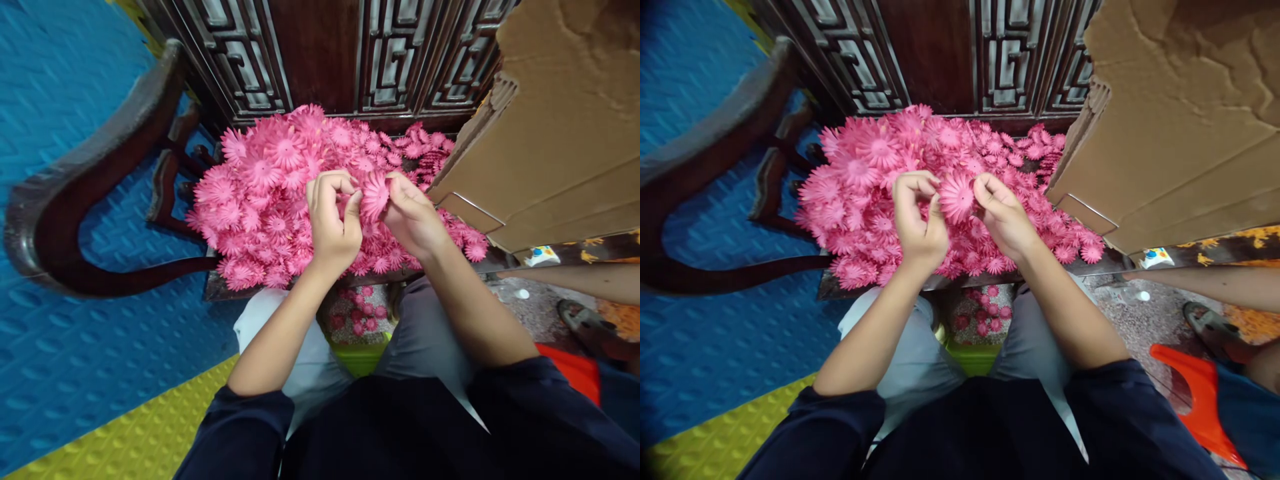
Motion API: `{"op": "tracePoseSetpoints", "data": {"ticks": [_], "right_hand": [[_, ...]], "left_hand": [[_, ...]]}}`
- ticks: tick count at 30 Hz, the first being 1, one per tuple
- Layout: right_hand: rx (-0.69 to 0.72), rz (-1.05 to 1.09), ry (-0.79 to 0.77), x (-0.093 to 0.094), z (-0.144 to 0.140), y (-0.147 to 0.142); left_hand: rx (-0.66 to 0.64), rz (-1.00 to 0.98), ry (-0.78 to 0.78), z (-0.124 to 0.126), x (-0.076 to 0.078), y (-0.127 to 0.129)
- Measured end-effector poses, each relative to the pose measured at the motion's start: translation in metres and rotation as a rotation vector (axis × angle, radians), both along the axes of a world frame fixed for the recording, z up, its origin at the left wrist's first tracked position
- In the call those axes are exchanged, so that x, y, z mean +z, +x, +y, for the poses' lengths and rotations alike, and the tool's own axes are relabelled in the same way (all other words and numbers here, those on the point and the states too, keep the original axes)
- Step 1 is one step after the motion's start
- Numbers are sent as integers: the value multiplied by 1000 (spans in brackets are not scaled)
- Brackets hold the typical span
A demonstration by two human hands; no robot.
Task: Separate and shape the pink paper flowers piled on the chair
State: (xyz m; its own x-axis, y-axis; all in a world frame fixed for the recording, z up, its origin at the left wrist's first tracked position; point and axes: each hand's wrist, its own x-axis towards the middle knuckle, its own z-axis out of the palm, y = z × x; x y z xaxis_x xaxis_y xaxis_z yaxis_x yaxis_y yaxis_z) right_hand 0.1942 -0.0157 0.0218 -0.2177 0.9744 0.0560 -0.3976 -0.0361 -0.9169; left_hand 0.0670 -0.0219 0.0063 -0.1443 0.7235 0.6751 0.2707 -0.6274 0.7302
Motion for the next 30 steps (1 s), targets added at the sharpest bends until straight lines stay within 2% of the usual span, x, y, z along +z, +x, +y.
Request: {"op": "tracePoseSetpoints", "data": {"ticks": [4, 8, 12, 15, 18, 24, 30], "right_hand": [[76, -21, -63, -2, 2, 1], [57, -18, -134, -3, 3, -1], [108, -27, -246, -4, 4, -2], [109, -20, -260, -5, 5, 1], [122, 11, -264, -5, 6, 3], [119, 31, -343, -7, 6, 1], [56, 67, -346, -13, 7, -1]], "left_hand": [[-215, -157, -144, 2, -4, 6], [-310, -325, -298, 6, -6, 7], [-451, -432, -505, 11, -6, 3], [-533, -536, -629, 13, -6, 3], [-534, -621, -717, 13, -6, 4], [-530, -705, -736, 11, -3, 4], [-434, -842, -840, 10, -2, 11]]}}
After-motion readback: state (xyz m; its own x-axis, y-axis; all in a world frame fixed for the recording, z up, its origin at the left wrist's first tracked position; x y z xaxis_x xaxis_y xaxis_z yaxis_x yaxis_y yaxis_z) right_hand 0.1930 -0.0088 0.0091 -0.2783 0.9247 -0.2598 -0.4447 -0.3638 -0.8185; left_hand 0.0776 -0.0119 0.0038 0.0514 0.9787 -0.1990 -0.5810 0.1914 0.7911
